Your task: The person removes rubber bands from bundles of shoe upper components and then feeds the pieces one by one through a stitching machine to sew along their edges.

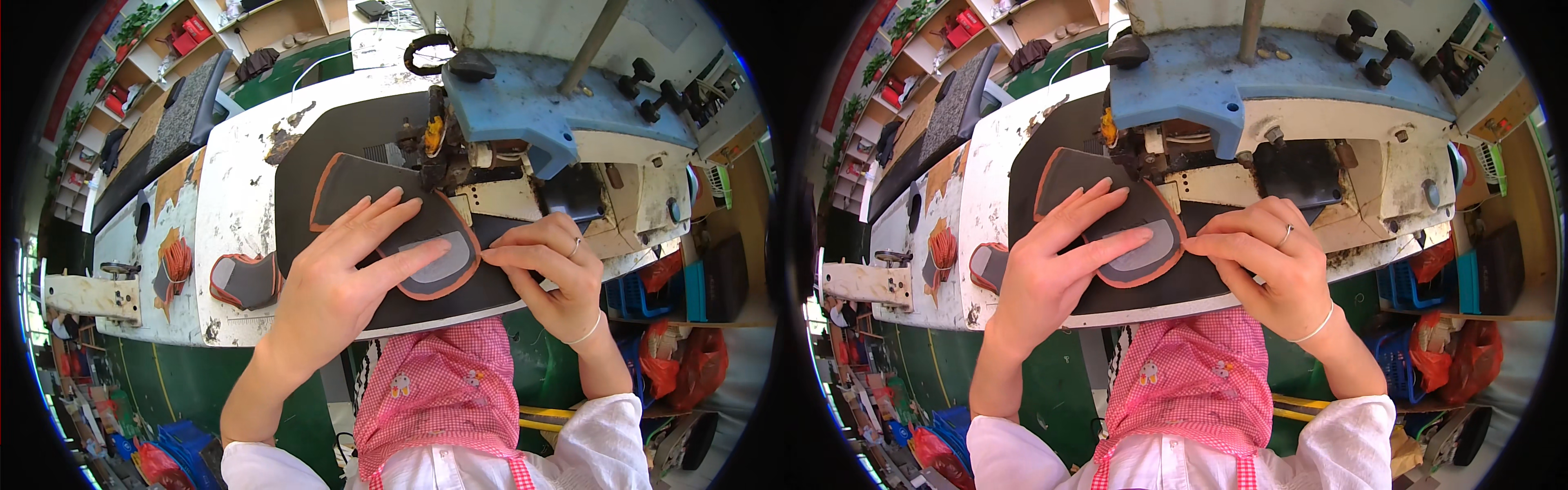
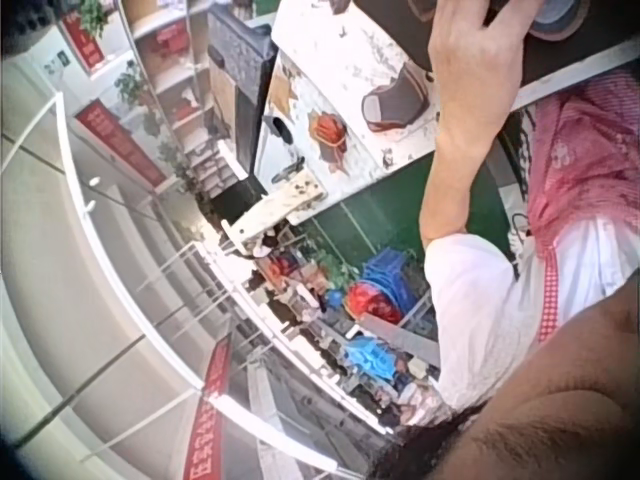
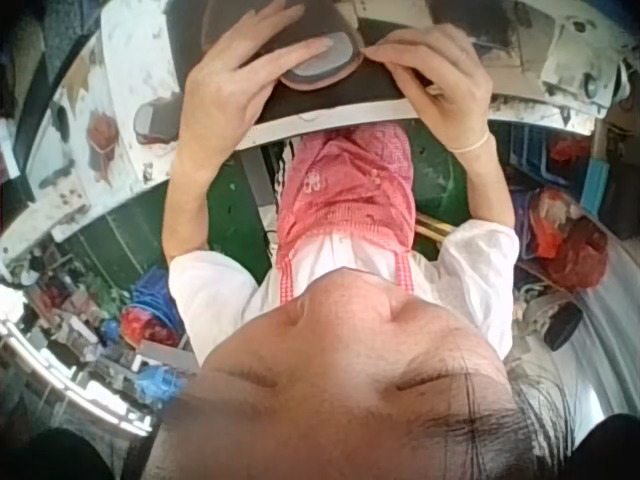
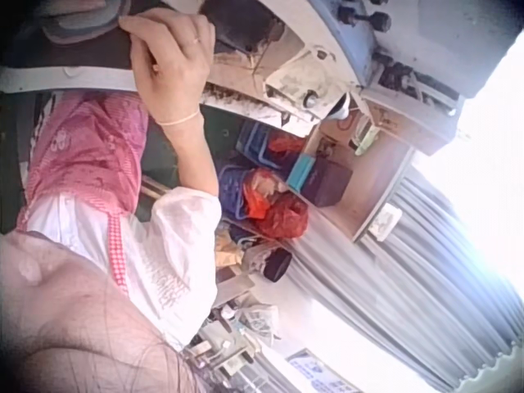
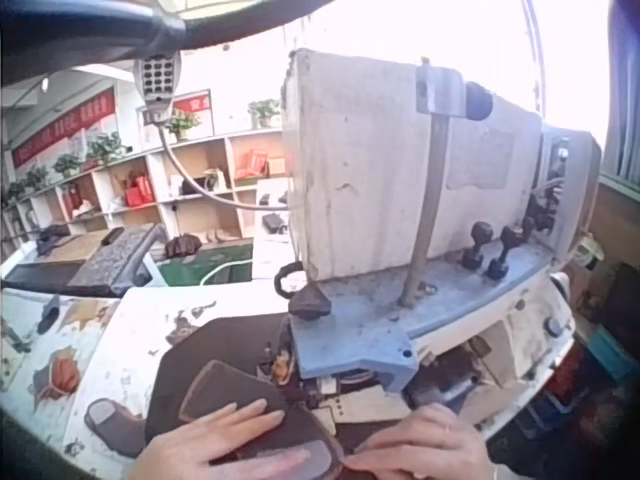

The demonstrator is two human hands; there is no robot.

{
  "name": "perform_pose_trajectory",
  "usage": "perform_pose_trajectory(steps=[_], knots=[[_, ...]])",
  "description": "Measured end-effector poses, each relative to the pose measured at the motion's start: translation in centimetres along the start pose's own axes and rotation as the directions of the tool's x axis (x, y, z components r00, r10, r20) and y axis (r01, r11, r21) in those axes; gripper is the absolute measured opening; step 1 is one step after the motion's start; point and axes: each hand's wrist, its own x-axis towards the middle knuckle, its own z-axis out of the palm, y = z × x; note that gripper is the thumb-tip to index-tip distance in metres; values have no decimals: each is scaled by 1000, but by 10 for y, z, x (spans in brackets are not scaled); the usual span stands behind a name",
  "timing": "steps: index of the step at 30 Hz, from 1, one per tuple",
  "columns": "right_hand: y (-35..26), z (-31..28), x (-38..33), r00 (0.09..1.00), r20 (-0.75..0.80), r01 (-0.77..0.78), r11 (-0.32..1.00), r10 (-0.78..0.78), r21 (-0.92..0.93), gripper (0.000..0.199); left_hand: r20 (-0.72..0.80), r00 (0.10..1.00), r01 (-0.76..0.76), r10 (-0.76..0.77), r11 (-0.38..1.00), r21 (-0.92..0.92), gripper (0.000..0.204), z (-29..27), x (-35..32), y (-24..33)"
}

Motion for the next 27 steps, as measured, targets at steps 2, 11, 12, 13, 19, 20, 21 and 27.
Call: perform_pose_trajectory(steps=[2,11,12,13,19,20,21,27], knots=[[1,0,-1,1000,-8,13,1000,-13,5,33,6,1000,-14,14,1000,21,42,-3,1,-3],[4,2,-3,999,-30,42,999,-42,1,32,33,995,-99,97,992,81,41,-10,8,-18],[4,2,-3,998,-34,45,999,-45,2,32,29,994,-108,106,990,89,41,-10,8,-20],[5,3,-4,998,-39,47,999,-47,3,32,29,994,-108,106,990,89,41,-10,9,-22],[6,4,-4,997,-50,60,998,-60,-8,32,18,988,-152,151,980,129,39,-12,13,-30],[7,4,-5,997,-50,60,998,-61,-8,32,15,988,-156,156,978,136,39,-11,14,-31],[7,5,-5,996,-54,66,998,-67,-12,32,13,987,-161,160,977,143,39,-12,14,-32],[7,5,-5,994,-70,79,997,-79,-13,33,12,988,-151,152,973,175,39,-14,17,-36]])
